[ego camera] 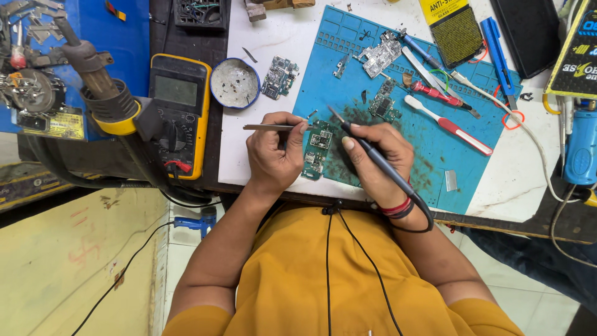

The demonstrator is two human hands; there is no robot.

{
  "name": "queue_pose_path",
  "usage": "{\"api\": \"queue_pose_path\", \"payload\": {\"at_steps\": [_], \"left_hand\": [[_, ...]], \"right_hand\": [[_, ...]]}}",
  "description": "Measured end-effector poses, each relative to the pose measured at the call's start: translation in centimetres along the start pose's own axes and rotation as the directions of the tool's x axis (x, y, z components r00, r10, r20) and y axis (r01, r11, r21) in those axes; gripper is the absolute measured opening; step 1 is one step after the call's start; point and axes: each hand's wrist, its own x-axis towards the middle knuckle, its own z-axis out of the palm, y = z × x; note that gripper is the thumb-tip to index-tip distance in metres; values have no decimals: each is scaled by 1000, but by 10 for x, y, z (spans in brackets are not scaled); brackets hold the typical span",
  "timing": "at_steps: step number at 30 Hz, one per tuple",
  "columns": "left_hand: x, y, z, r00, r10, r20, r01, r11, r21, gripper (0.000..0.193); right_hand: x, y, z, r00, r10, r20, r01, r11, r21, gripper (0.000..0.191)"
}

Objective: The person solders components on a green circuit board at a repair workbench, holding the board with tweezers while applying a soldering iron. They then use a hot air gun to heat the board, dip the iron in flux, and continue soldering and repositioning the board.

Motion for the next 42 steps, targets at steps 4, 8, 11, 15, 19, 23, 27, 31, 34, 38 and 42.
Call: {"api": "queue_pose_path", "payload": {"at_steps": [4, 8, 11, 15, 19, 23, 27, 31, 34, 38, 42], "left_hand": [[3, -1, 0, 999, 2, 32, -2, 1000, 20, 11], [4, 0, 2, 1000, -7, 27, 7, 1000, 2, 12], [4, 0, 1, 999, -28, 33, 28, 1000, 13, 12], [5, 1, 1, 1000, -1, 30, 0, 1000, 27, 11], [5, 1, 0, 999, 15, 36, -16, 1000, 22, 11], [5, 1, 0, 999, 27, 40, -28, 999, 38, 10], [5, 0, 0, 999, 32, 38, -34, 998, 43, 10], [4, -2, 0, 999, 34, 40, -36, 999, 38, 10], [4, -3, 0, 998, 49, 43, -50, 998, 39, 10], [3, -3, 0, 998, 44, 40, -45, 998, 44, 10], [4, -2, 1, 998, 48, 37, -50, 998, 40, 10]], "right_hand": [[2, -3, 2, 1000, -10, 28, 12, 997, -78, 10], [3, -4, -1, 998, -17, 66, 22, 996, -88, 9], [5, -5, -1, 995, -23, 95, 32, 996, -88, 10], [8, -7, 1, 993, -33, 113, 45, 993, -107, 10], [9, -8, 2, 993, -36, 115, 52, 990, -132, 11], [9, -8, 2, 992, -42, 123, 57, 991, -122, 11], [10, -9, 2, 992, -29, 121, 45, 990, -131, 11], [10, -9, 2, 992, -28, 122, 44, 990, -131, 11], [11, -9, 2, 992, -27, 126, 44, 990, -133, 11], [11, -9, 2, 991, -44, 127, 60, 990, -125, 11], [11, -9, 2, 991, -33, 128, 49, 990, -129, 11]]}}
